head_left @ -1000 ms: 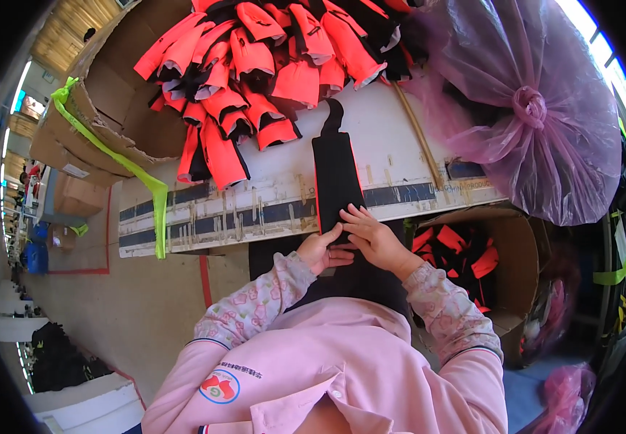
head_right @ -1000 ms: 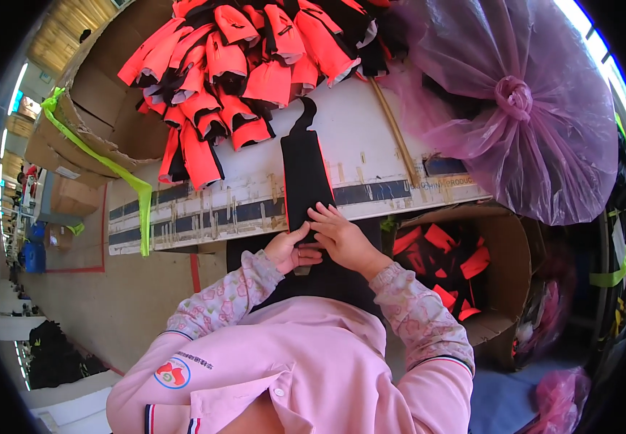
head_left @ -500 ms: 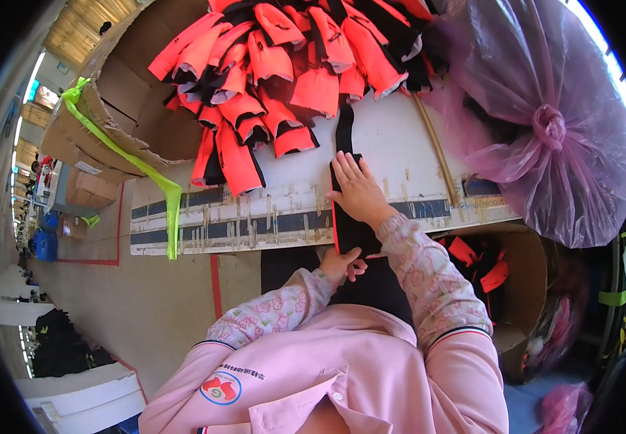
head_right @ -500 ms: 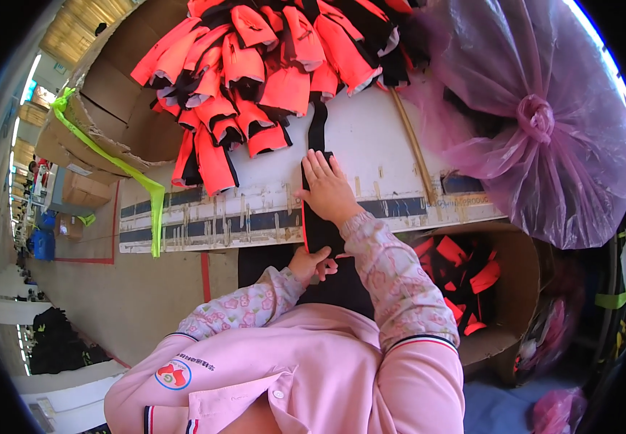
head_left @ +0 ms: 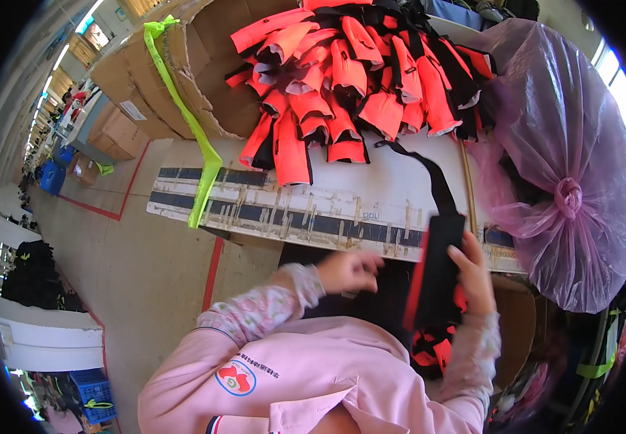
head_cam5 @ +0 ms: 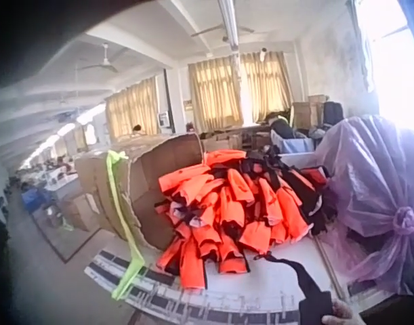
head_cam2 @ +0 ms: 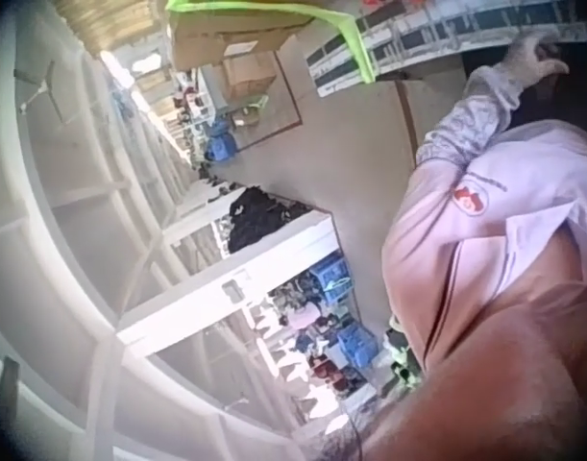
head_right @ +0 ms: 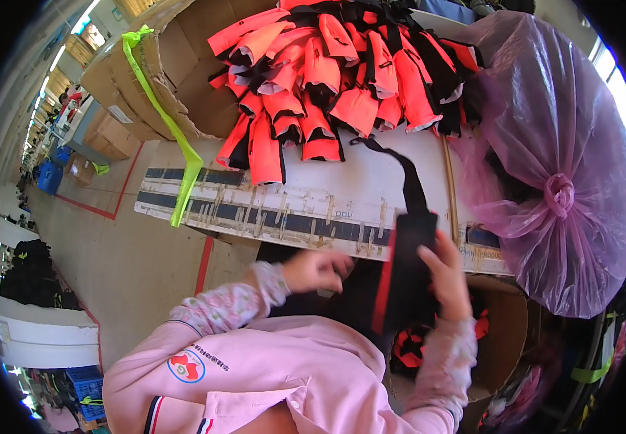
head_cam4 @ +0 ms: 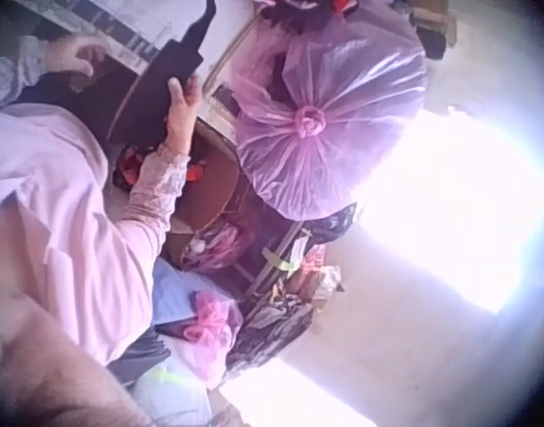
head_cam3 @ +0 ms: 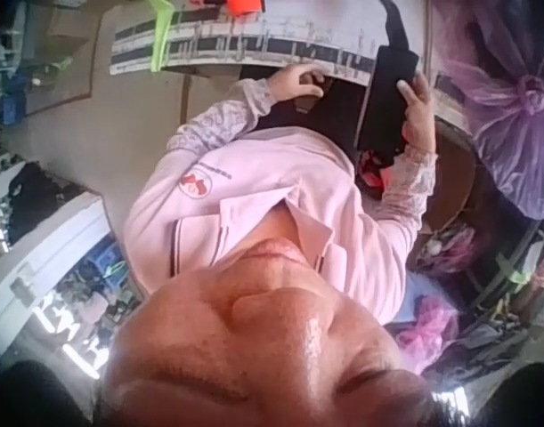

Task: The recorder is assembling small fabric items, possibly components of life jackets or outdoor gear, by inserting a stick through fabric sleeves.

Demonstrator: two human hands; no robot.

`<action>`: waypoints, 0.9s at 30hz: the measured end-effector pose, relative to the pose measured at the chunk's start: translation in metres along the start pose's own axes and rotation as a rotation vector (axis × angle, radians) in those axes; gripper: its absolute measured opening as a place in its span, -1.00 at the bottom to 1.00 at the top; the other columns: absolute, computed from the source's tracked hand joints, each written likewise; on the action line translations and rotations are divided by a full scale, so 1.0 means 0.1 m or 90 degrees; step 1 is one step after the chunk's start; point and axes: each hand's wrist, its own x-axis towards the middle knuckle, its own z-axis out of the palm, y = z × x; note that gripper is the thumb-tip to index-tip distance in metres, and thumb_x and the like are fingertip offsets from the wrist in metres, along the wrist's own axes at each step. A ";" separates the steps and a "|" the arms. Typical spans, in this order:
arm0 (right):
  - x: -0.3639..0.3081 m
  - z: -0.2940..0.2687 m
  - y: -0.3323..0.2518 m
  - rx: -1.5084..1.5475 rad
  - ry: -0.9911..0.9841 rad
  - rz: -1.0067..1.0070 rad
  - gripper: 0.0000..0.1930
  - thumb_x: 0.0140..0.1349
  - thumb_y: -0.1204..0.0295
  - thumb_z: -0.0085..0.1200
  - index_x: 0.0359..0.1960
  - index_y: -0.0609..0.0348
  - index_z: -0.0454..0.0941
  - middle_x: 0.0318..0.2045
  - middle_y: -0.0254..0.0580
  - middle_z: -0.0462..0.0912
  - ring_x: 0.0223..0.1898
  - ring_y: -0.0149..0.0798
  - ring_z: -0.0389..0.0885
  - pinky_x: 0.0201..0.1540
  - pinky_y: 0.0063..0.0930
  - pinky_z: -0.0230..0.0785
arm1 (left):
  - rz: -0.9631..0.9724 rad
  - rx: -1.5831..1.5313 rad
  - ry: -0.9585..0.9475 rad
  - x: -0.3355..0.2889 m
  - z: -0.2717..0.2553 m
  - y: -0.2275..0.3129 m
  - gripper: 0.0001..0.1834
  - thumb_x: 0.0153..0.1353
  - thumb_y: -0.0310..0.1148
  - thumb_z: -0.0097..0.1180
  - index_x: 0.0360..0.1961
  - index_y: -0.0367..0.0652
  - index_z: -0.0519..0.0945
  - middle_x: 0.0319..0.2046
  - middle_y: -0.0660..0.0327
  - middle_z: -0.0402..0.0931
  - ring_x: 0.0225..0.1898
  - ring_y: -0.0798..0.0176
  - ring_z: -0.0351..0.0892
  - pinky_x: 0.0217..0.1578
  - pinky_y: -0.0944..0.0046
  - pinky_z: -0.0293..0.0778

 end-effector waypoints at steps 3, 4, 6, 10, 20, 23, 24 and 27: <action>-0.70 -0.74 -0.30 -0.060 -0.088 0.117 -0.55 -0.01 0.65 0.02 0.01 0.34 0.37 -0.16 -0.27 0.55 -0.11 -0.39 0.49 0.01 -0.51 0.30 | 0.188 0.499 0.468 0.22 -0.90 -0.10 -0.27 -0.19 -0.25 0.37 0.05 -0.17 0.34 -0.12 0.04 0.40 -0.08 0.04 0.40 -0.05 0.15 0.34; -0.93 -1.01 -0.29 -0.079 -0.094 0.167 -0.55 -0.04 0.68 0.02 -0.01 0.32 0.40 -0.21 -0.30 0.57 -0.15 -0.40 0.51 -0.01 -0.52 0.32 | 0.083 0.592 0.484 0.28 -1.09 -0.03 -0.21 -0.20 -0.26 0.37 0.11 -0.15 0.28 -0.01 0.00 0.31 0.03 -0.03 0.30 0.04 0.14 0.26; -1.31 -1.45 -0.21 -0.243 -0.038 0.289 -0.56 -0.12 0.70 0.10 -0.08 0.33 0.46 -0.24 -0.29 0.59 -0.18 -0.38 0.54 -0.06 -0.50 0.35 | -0.026 0.679 0.493 0.35 -1.37 -0.05 -0.14 -0.20 -0.27 0.37 0.17 -0.13 0.21 0.09 -0.04 0.22 0.13 -0.10 0.20 0.13 0.13 0.18; -1.70 -1.99 0.31 -0.716 0.104 0.362 -0.53 -0.10 0.59 0.18 -0.05 0.38 0.44 -0.22 -0.05 0.61 -0.15 -0.21 0.57 -0.08 -0.42 0.38 | -0.110 0.735 0.458 0.39 -1.72 -0.39 -0.17 -0.09 -0.40 0.23 0.24 -0.09 0.11 0.24 -0.06 0.02 0.26 -0.15 0.00 0.23 0.13 0.06; -0.67 -0.73 0.18 -0.580 -0.008 -0.037 -0.59 0.05 0.49 0.15 -0.04 0.38 0.41 -0.13 0.04 0.57 -0.09 -0.12 0.56 -0.07 -0.40 0.37 | 0.088 0.091 0.639 0.16 -1.31 -0.43 -0.53 0.10 -0.66 -0.17 0.11 -0.30 0.33 -0.15 0.07 0.53 -0.12 0.18 0.53 -0.07 0.24 0.44; -0.28 -0.32 0.27 -0.455 -0.056 -0.023 -0.57 0.09 0.45 0.14 0.02 0.32 0.39 -0.16 0.13 0.57 -0.12 -0.10 0.57 -0.09 -0.37 0.39 | 0.067 -0.272 0.632 0.10 -0.66 -0.14 -0.60 0.20 -0.62 -0.18 0.10 -0.30 0.33 -0.12 0.10 0.50 -0.11 0.18 0.53 -0.07 0.26 0.47; -0.18 -0.14 0.29 -0.398 -0.107 -0.051 -0.50 0.14 0.41 0.12 0.12 0.25 0.30 -0.15 0.17 0.55 -0.12 -0.12 0.57 -0.08 -0.38 0.39 | 0.053 -0.314 0.608 0.05 -0.51 -0.14 -0.63 0.23 -0.60 -0.19 0.09 -0.29 0.32 -0.10 0.09 0.49 -0.10 0.19 0.52 -0.06 0.26 0.48; 0.12 0.38 0.40 -0.136 -0.206 0.021 -0.46 0.25 0.34 -0.01 0.24 0.15 0.12 -0.07 0.00 0.49 -0.17 -0.29 0.53 -0.13 -0.47 0.40 | -0.052 -0.386 0.514 -0.07 0.01 0.10 -0.63 0.26 -0.57 -0.21 0.11 -0.28 0.29 -0.05 0.04 0.46 -0.12 0.20 0.54 -0.06 0.26 0.48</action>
